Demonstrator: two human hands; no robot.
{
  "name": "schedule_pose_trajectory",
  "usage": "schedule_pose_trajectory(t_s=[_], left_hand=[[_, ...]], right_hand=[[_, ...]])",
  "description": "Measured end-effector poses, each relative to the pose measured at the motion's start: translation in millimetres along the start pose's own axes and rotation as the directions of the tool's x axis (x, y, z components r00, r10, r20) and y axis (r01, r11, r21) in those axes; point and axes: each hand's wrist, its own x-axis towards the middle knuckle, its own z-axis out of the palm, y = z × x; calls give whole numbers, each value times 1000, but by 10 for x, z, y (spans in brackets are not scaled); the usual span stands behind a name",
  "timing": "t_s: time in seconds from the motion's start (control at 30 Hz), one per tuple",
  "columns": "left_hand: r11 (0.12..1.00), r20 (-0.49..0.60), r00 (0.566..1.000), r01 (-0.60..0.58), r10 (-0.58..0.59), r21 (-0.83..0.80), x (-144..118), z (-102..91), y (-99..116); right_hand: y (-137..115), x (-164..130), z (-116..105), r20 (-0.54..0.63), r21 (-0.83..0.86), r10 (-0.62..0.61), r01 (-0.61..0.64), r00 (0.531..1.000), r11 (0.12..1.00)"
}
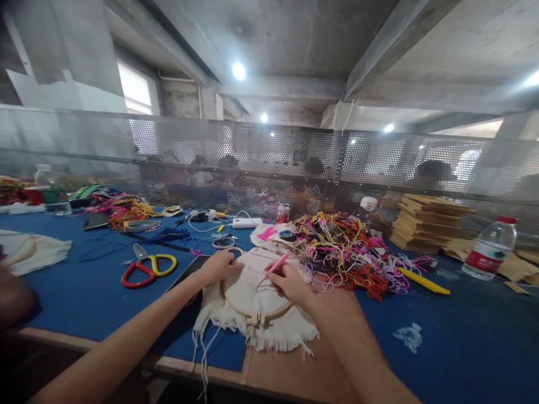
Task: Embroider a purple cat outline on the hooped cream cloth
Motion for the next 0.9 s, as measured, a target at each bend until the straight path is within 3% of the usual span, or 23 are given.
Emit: schedule_pose_trajectory(t_s=[0.1,0.27,0.37,0.47,0.57,0.67,0.9], left_hand=[[993,-74,997,-44,36,-109,38,103,-69],[951,-163,985,-3,-50,-310,80,274,-23],[929,-205,977,-16,-65,-369,57,278,70],[839,-326,944,-133,-56,-528,-7,165,159],[688,-390,920,-267,-25,-675,-92,15,230],[608,-418,908,-325,-13,-724,-161,-80,271],[664,-535,845,-391,-16,-637,-228,-129,282]], right_hand=[[20,43,62,-14,-47,-20,19,1000,999],[44,87,70,-18,-136,-47,44,999,990],[4,18,37,-85,-282,-193,162,978,946],[-43,-70,-4,-72,-398,-325,272,943,876],[-79,-131,-54,-54,-381,-354,308,934,872],[-137,-173,-97,-31,-308,-354,328,935,893],[-323,-277,-81,-89,-151,-388,373,917,915]])
